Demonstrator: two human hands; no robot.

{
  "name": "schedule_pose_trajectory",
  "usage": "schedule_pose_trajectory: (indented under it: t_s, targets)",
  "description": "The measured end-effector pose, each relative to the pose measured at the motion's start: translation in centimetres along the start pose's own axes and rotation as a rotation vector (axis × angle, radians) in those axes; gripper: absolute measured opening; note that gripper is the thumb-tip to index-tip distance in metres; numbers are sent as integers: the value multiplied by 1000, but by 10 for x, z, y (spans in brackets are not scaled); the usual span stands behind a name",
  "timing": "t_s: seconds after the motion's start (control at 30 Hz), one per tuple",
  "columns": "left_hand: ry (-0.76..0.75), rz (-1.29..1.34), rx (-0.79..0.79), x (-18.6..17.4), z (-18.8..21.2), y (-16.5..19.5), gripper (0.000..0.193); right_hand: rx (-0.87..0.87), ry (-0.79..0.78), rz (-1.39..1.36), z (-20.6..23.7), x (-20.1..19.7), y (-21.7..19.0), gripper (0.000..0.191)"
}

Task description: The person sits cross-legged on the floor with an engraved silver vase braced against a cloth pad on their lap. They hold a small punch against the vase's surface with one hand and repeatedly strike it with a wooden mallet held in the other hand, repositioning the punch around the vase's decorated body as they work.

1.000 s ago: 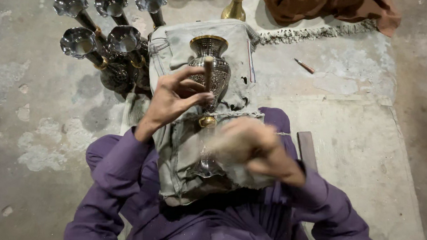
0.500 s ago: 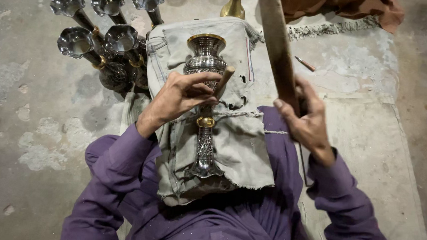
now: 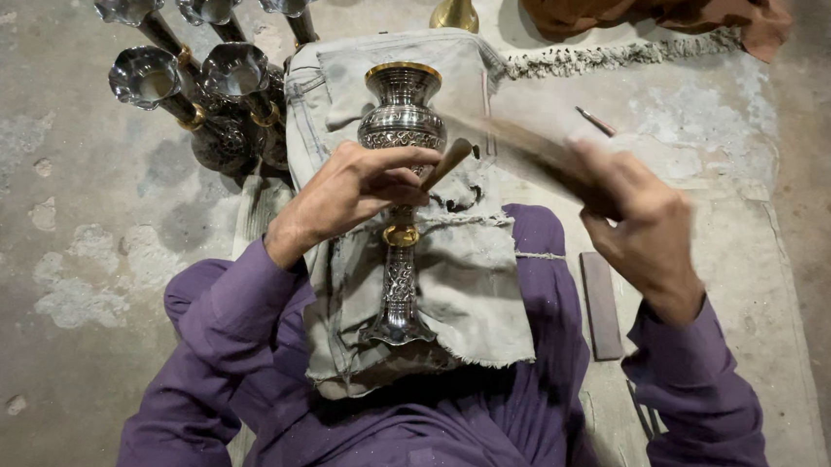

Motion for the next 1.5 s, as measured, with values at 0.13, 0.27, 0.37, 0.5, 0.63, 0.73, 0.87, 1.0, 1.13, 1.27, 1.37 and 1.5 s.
schedule_pose_trajectory:
  t_s: [0.13,0.27,0.37,0.5,0.63,0.73,0.87,1.0,1.13,1.27,1.37,1.5]
  targets:
    - [-13,-11,10,-1,0,2,47,74,73,-66,6,1,4,68]
    - [52,-53,27,-3,3,2,50,138,-165,304,8,15,9,75]
    - [144,-64,62,-4,5,3,48,100,-133,314,4,11,3,74]
    - [180,-94,60,-3,7,0,45,98,-202,289,-2,22,4,67]
    - [179,-106,32,-2,7,-5,45,83,-181,280,-7,19,8,68]
    - [208,-87,38,-4,10,-5,46,6,0,52,-14,0,5,61]
    - [221,-57,17,-4,13,-8,48,-60,-111,-7,-21,-1,0,63]
    - [225,-69,10,-4,13,-8,48,89,-127,163,-24,-5,5,64]
    - [230,-59,0,-5,14,-9,46,40,-143,196,-23,-6,-4,67]
    - [223,-65,17,-4,13,-10,46,24,-53,150,-18,-13,-4,65]
    - [227,-78,27,-3,13,-11,46,45,-65,9,-15,-9,2,61]
    - [230,-113,35,-1,9,-12,48,78,-67,180,-12,-7,3,61]
Point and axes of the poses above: each hand's wrist, its own z-axis away from the middle knuckle, its own x-axis out of the palm, y = z × x, the point moved 9 cm from there along -z, towards the middle knuckle, and after that the axes turned 1 degree about -y, right-handed, at the moved point
